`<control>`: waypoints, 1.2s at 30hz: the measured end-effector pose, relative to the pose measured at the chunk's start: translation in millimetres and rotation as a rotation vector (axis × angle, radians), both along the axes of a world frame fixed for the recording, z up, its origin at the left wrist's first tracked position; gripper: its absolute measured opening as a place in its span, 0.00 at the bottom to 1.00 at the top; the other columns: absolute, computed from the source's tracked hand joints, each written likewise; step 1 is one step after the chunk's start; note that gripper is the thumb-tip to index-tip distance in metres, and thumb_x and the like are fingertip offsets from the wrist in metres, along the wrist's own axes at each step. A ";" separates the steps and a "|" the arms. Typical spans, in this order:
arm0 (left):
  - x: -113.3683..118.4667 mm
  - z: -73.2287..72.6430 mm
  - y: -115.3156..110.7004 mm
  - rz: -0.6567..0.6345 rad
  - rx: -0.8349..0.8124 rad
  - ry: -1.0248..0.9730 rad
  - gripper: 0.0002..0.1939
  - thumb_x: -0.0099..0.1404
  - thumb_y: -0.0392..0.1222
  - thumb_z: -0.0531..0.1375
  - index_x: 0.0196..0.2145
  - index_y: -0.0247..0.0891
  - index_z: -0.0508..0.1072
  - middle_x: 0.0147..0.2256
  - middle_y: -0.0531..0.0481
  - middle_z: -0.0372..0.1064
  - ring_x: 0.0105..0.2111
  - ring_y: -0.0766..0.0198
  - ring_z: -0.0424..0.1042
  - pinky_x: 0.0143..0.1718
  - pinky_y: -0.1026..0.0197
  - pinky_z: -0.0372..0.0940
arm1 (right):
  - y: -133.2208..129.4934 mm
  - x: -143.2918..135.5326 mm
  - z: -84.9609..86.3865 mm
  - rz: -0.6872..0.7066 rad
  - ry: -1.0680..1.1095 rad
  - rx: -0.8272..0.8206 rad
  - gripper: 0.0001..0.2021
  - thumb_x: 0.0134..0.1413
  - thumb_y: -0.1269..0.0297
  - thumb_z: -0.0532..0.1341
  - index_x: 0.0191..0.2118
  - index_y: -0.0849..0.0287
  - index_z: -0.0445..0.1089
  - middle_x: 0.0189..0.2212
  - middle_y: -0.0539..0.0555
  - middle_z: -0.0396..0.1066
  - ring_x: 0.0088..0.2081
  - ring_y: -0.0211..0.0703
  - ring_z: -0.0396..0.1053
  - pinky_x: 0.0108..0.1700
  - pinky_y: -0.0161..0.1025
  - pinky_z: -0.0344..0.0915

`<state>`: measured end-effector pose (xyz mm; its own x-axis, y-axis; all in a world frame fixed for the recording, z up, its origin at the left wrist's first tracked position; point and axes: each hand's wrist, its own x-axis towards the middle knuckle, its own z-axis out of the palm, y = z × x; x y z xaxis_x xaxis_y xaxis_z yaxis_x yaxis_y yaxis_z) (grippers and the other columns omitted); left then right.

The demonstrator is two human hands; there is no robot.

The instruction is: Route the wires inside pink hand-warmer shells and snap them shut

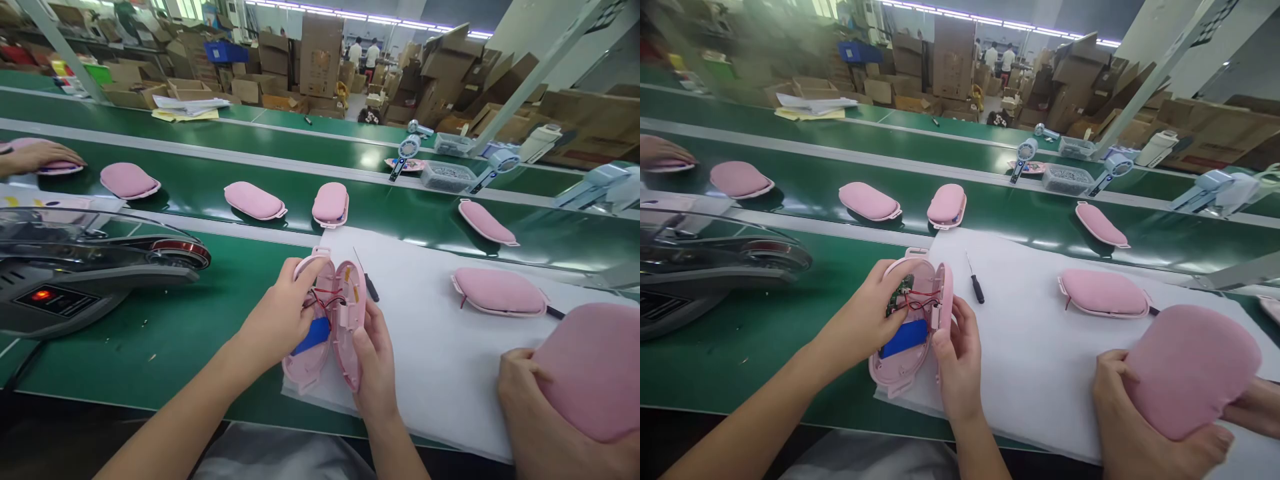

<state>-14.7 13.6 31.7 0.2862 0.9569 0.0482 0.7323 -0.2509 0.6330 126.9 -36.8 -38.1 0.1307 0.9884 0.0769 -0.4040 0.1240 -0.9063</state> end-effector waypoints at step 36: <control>7.5 -8.1 5.0 0.116 0.013 -0.181 0.30 0.62 0.37 0.54 0.59 0.55 0.50 0.55 0.53 0.58 0.54 0.59 0.63 0.49 0.58 0.65 | 1.2 -13.4 0.6 -0.041 0.018 -0.030 0.22 0.55 0.54 0.62 0.54 0.54 0.64 0.52 0.57 0.68 0.52 0.49 0.67 0.49 0.41 0.69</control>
<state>-7.3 18.6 23.6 0.1594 0.9820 0.1016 0.6318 -0.1806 0.7538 113.5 -35.6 -37.5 0.1726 0.9840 0.0444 -0.4155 0.1136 -0.9025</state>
